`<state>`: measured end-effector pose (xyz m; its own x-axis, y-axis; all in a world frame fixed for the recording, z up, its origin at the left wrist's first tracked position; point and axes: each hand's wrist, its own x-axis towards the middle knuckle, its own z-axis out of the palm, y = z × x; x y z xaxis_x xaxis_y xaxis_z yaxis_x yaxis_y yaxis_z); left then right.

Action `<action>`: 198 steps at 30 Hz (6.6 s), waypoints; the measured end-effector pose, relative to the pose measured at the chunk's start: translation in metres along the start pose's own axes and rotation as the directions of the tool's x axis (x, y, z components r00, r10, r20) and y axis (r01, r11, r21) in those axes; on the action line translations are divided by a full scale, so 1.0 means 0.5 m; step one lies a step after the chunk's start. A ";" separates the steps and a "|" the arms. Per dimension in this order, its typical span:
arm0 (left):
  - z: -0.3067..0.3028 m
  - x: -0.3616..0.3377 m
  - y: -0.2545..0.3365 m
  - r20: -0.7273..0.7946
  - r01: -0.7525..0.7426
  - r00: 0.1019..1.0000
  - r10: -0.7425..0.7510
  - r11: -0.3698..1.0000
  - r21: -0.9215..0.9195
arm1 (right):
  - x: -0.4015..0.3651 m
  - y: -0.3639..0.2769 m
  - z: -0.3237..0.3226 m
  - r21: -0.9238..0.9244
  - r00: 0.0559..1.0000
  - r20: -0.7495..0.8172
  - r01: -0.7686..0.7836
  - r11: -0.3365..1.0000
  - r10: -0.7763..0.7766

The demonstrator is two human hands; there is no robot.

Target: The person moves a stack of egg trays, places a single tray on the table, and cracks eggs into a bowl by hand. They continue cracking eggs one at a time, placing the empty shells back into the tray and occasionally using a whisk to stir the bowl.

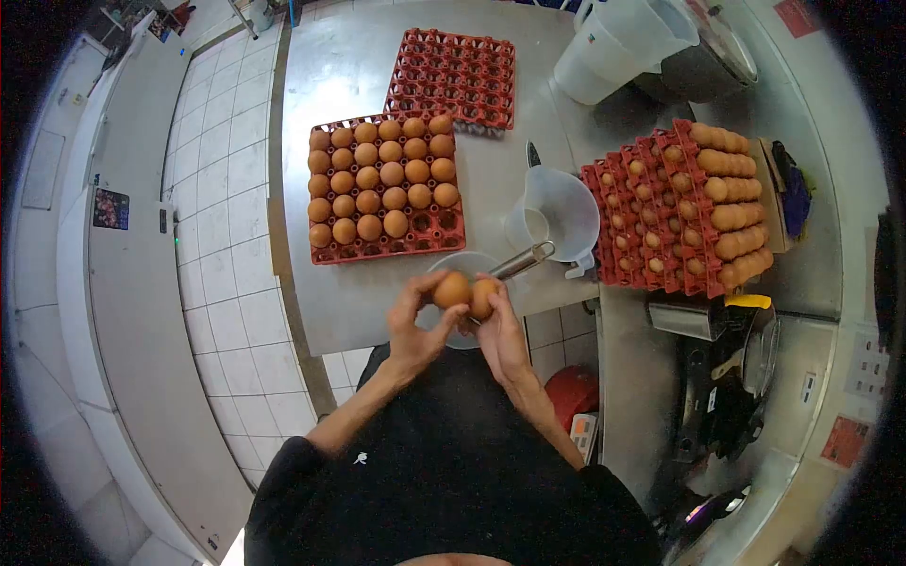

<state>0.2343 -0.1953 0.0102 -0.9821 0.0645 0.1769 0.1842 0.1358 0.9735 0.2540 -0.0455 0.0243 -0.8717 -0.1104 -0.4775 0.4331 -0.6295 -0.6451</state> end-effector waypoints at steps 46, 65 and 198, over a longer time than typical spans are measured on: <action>-0.072 0.117 0.038 0.335 0.077 0.937 -0.100 0.994 0.081 | 0.035 -0.077 0.063 -0.895 0.886 0.201 0.339 0.290 -0.419; -0.045 0.265 -0.102 0.487 -0.565 0.813 0.319 0.635 0.527 | -0.017 -0.110 -0.016 -0.831 0.933 0.115 0.278 0.482 -0.340; -0.076 0.064 0.062 -0.322 -0.350 0.845 0.428 0.896 0.272 | 0.091 -0.050 0.127 -0.055 0.969 0.204 0.156 0.986 -0.142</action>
<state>0.2071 -0.2266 0.0517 -0.7634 -0.2055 0.6124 0.5196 0.3680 0.7711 0.1888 -0.0836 0.0563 -0.9525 -0.1744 -0.2497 0.3039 -0.5960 -0.7433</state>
